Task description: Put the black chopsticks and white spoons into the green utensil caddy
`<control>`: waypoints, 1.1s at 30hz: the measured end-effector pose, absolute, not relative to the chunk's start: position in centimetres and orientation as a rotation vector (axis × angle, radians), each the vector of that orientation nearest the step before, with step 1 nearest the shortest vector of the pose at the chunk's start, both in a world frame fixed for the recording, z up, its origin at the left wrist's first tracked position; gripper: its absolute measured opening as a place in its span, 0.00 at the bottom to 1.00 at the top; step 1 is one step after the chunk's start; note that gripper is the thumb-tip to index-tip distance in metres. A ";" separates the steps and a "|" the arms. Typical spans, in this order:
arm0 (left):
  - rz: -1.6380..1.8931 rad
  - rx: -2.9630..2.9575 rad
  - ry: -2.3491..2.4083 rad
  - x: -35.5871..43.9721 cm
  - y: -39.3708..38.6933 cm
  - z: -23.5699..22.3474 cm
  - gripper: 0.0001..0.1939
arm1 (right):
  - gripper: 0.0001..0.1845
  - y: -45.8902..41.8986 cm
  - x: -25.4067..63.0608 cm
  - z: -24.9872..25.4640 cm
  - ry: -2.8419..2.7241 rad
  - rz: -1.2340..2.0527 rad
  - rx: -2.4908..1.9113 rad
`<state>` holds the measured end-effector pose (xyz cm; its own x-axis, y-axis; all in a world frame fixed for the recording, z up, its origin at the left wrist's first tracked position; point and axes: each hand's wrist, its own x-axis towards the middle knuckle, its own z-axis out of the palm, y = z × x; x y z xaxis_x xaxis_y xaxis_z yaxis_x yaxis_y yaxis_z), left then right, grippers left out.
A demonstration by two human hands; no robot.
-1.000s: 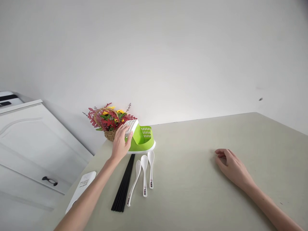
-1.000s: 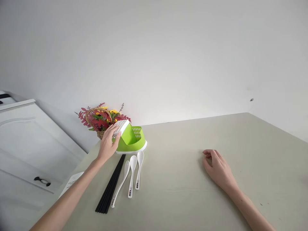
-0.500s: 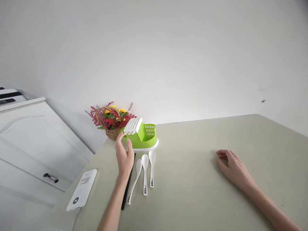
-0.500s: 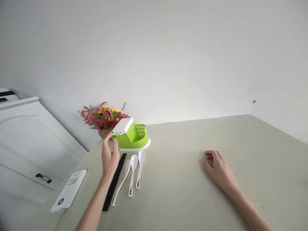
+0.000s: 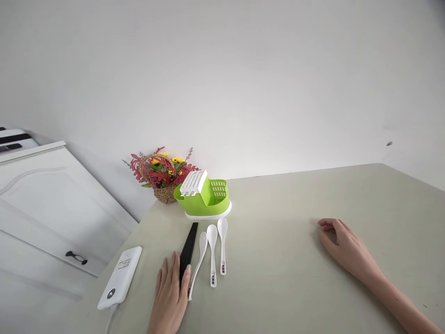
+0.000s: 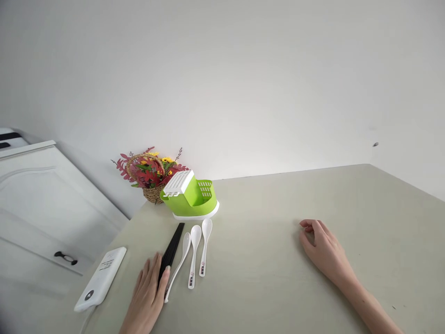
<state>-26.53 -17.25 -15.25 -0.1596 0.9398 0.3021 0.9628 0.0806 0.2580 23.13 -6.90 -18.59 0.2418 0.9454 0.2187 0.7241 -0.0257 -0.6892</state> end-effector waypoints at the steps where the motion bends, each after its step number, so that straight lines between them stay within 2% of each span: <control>1: -0.586 -2.009 -2.246 -27.0 -17.4 -15.6 0.34 | 0.16 -6.9 23.1 -18.6 -1.537 0.392 -1.801; 5: -0.579 -2.039 -2.180 -27.3 -17.7 -15.7 0.32 | 0.16 -7.0 23.2 -18.7 -1.539 0.402 -1.826; 20: -0.970 -1.932 -2.453 -27.0 -20.3 -14.2 0.28 | 0.16 -7.0 23.3 -18.7 -1.524 0.398 -1.858; 33: -0.757 -2.075 -2.481 -25.8 -18.2 -11.8 0.32 | 0.16 -7.2 23.4 -18.5 -1.540 0.379 -1.857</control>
